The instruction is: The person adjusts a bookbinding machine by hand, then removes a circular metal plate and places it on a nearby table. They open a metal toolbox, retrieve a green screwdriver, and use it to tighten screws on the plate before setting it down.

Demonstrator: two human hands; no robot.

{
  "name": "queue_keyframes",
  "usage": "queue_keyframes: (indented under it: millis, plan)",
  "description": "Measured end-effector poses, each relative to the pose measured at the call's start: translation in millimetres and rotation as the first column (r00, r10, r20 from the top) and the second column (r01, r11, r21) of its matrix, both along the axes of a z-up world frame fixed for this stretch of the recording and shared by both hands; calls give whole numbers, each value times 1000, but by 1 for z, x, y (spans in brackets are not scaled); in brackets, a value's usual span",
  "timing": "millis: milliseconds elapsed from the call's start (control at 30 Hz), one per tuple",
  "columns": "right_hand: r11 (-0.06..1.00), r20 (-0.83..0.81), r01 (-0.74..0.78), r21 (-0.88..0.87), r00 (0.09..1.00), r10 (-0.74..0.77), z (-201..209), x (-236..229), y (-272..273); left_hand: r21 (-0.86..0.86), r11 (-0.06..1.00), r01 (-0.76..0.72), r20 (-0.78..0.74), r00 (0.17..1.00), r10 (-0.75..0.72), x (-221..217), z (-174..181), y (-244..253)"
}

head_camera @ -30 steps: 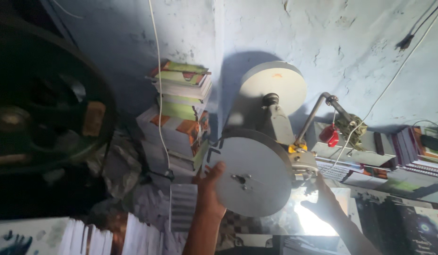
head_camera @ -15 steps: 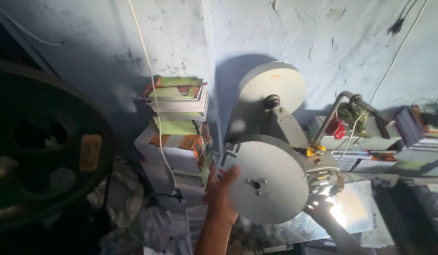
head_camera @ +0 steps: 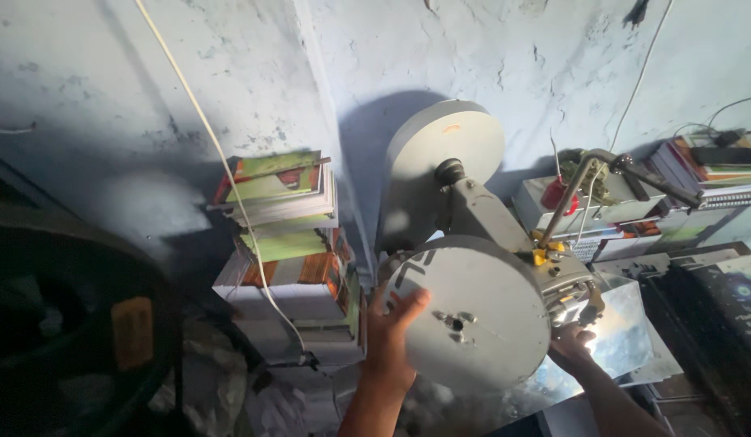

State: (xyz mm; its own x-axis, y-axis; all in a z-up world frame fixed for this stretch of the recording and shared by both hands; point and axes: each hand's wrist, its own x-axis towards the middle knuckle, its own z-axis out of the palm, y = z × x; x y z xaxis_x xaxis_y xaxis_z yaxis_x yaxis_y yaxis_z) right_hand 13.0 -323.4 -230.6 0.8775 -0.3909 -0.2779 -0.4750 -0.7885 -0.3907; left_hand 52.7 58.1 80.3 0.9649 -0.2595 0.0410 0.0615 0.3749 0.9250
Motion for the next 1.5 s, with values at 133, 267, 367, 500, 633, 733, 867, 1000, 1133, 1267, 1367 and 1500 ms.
queue_keyframes:
  millis: [133,267,367,500,633,733,867,1000,1133,1267,1367,1500]
  plan:
    - [878,275,-99,468,961,-38,-7,-16,-14,-152,988,-25,-234,972,-12,13,7,-9]
    - [691,116,-9,723,987,-108,12,-48,-37,-242,970,-21,-188,982,-25,19,11,-13]
    - [552,48,15,834,994,-98,39,-72,-44,-228,974,-13,-230,972,-41,22,11,-12]
    - [613,58,72,787,980,-190,96,-83,-46,-231,973,-10,-186,982,-35,27,11,-14]
    - [886,269,23,464,949,-166,188,-101,-24,-227,971,-69,-182,983,27,24,17,-17]
    - [934,439,-105,341,896,-60,271,-122,3,-259,965,-38,-156,988,-3,13,25,-18]
    - [859,458,-111,500,875,-154,357,-129,46,-312,950,12,-132,990,-56,-3,41,-26]
    - [767,555,-358,533,832,3,395,-122,89,-331,944,14,-108,993,-52,-21,56,-37]
    - [622,598,-499,603,799,61,405,-130,116,-314,949,11,-86,995,-40,-40,64,-47]
    - [644,577,-391,658,811,-98,405,-144,131,-325,945,-48,-80,997,23,-61,70,-61]
    - [623,577,-382,682,805,-137,405,-154,136,-311,950,-30,-24,999,23,-76,71,-62]
    - [617,546,-341,710,820,-175,403,-168,135,-270,963,6,-27,1000,-13,-87,68,-64]
